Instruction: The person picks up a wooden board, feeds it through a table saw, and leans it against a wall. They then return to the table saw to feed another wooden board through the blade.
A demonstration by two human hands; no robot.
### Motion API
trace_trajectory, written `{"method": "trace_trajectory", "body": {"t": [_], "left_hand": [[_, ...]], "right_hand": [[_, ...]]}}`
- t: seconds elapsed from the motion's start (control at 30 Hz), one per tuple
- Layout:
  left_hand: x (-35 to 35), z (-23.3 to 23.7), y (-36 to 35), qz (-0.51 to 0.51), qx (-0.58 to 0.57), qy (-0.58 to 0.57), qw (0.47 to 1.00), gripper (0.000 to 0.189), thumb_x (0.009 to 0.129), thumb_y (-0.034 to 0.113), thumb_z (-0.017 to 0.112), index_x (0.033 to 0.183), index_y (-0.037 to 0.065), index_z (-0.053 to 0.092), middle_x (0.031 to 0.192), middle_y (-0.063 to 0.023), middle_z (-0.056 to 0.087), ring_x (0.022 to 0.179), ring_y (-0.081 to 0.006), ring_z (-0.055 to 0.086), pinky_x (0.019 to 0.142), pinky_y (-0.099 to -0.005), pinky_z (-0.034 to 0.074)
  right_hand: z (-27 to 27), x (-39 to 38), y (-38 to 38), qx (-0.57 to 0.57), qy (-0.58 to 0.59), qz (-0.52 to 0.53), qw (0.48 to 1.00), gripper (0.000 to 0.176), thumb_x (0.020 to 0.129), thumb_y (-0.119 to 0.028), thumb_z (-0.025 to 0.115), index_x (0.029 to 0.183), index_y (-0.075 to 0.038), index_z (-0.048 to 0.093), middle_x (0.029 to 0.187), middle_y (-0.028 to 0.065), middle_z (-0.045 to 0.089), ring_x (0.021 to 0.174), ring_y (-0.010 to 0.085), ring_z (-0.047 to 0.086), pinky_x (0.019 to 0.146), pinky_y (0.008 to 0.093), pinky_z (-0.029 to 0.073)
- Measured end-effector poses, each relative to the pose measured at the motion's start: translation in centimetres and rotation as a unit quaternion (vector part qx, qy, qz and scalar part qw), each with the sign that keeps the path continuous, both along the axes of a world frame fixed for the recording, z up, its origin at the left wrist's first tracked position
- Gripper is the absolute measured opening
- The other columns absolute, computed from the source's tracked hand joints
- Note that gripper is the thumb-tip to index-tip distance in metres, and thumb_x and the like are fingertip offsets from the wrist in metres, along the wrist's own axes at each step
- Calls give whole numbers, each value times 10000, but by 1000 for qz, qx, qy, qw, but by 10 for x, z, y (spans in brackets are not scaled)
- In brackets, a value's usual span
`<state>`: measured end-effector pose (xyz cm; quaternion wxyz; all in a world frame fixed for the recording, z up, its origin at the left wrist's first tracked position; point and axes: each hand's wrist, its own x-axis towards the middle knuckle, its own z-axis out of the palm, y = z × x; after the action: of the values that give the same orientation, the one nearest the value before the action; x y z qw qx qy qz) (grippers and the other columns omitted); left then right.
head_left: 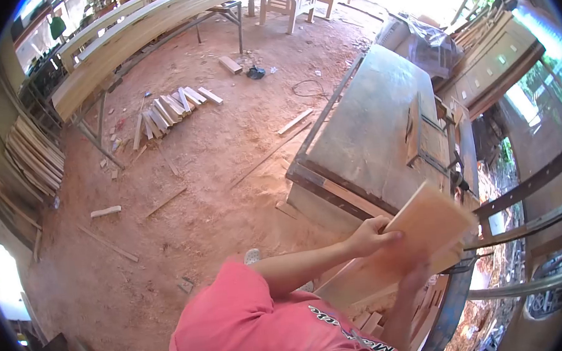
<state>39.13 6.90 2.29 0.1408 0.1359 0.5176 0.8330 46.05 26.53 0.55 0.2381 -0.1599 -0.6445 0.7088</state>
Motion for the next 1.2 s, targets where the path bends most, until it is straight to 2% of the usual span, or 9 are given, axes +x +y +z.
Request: {"method": "trace_trajectory", "body": {"t": [0.2, 0.33, 0.43, 0.6, 0.7, 0.73, 0.8, 0.93, 1.2], "left_hand": [[-1, -106, -81, -163, -302, 45, 938, 345, 889, 323, 771, 1047, 19, 726, 978, -44, 699, 859, -132, 629, 778, -311, 498], [-23, -132, -86, -52, -19, -1, 998, 367, 883, 334, 771, 1034, 5, 714, 975, -28, 708, 895, -101, 628, 789, -278, 505], [-66, -56, -88, -49, -136, 96, 985, 354, 882, 338, 769, 928, -1, 681, 887, -21, 679, 865, -81, 614, 738, -273, 502], [-82, 110, -73, -121, -107, 116, 980, 538, 811, 470, 800, 748, -38, 633, 669, -75, 618, 682, -105, 595, 584, -343, 478], [-99, 161, -47, -74, -173, 241, 952, 599, 795, 505, 800, 741, -62, 613, 703, -145, 652, 684, -207, 644, 609, -380, 501], [-104, 173, -38, -62, -163, 268, 948, 613, 804, 511, 787, 745, -72, 607, 777, -185, 680, 728, -255, 665, 642, -395, 512], [-126, 181, -12, 27, -12, 409, 912, 596, 821, 488, 770, 831, -89, 623, 1185, -284, 632, 1060, -370, 634, 872, -446, 509], [-152, 161, -4, 85, -98, 479, 868, 751, 799, 516, 762, 1019, -177, 572, 1542, -371, 215, 1413, -534, 271, 1154, -529, 291], [-200, 75, 83, 132, -263, 403, 866, 650, 777, 341, 793, 1122, -168, 582, 1561, -426, 88, 1427, -567, 238, 1180, -424, 293]], "right_hand": [[221, -58, -13, -1, 118, -50, 992, 748, 993, -489, 592, 1463, 57, 393, 1424, 159, 501, 1268, 259, 532, 1081, 388, 443], [350, -45, -49, 107, 150, -156, 970, 662, 1013, -433, 576, 1443, 43, 410, 1380, 150, 530, 1257, 249, 541, 1055, 396, 469], [350, -15, -22, 133, 257, -25, 957, 630, 1013, -390, 585, 1433, 46, 413, 1389, 146, 527, 1261, 255, 538, 1048, 399, 476], [210, 4, -78, 487, 290, -181, 804, 619, 944, -282, 672, 1415, 40, 432, 1365, 215, 536, 1247, 334, 553, 1023, 477, 494], [222, 13, -78, 447, 270, -229, 821, 574, 898, -226, 701, 1342, 75, 496, 1341, 238, 543, 1194, 341, 585, 972, 472, 530], [226, 24, -43, 611, 253, -273, 699, 510, 842, -139, 695, 1269, 99, 550, 1291, 216, 577, 1126, 319, 621, 916, 449, 563], [282, -9, -85, 188, 333, -205, 901, 435, 818, -49, 651, 1228, 82, 590, 1226, 197, 608, 1076, 306, 642, 885, 407, 572], [322, -63, -61, 206, 333, -207, 896, 478, 794, 10, 658, 1254, 93, 560, 1183, 180, 621, 1032, 269, 651, 818, 397, 584], [300, -201, -29, 238, 333, -166, 897, 450, 779, 30, 703, 1206, 99, 576, 1114, 148, 652, 1011, 221, 630, 919, 335, 497]]}}
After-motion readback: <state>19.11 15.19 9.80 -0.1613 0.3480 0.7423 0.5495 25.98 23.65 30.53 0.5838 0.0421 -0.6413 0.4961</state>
